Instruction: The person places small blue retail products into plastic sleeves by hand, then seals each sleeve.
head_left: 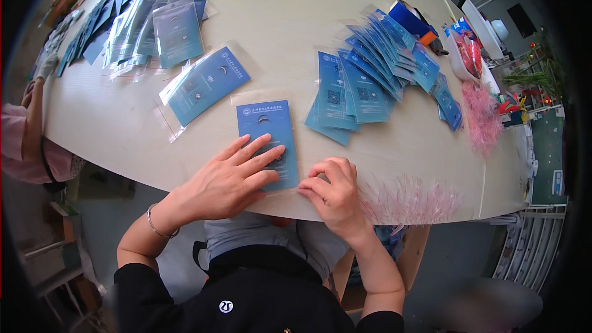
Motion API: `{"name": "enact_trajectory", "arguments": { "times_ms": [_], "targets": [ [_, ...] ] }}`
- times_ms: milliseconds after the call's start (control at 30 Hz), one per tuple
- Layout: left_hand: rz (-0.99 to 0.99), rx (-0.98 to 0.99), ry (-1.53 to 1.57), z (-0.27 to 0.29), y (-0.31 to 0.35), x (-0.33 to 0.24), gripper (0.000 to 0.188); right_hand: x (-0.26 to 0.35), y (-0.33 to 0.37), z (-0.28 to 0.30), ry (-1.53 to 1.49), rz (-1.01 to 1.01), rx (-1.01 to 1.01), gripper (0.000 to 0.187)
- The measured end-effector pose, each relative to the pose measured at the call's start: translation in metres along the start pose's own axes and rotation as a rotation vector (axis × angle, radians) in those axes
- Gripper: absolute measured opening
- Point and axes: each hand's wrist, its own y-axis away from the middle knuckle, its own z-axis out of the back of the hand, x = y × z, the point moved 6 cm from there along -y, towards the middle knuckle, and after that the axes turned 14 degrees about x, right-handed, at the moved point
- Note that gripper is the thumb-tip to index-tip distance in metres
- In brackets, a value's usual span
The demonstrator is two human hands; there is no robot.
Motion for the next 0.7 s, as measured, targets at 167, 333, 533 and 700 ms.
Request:
{"name": "enact_trajectory", "arguments": {
  "times_ms": [167,333,533,700],
  "targets": [
    [0.043,-0.058,0.086,-0.005,0.020,-0.007,0.036,-0.006,0.000,-0.003,-0.080,-0.121,0.016,0.012],
    [0.132,-0.220,0.116,-0.014,0.025,-0.008,0.030,-0.005,0.001,-0.004,-0.099,-0.219,0.052,0.011],
    [0.285,-0.455,0.181,-0.018,0.029,-0.010,0.018,-0.003,0.002,-0.005,-0.063,-0.264,0.039,0.011],
    [0.395,-0.551,0.177,-0.019,0.032,-0.012,0.014,-0.004,0.003,-0.007,-0.042,-0.312,0.032,0.011]
  ]
}}
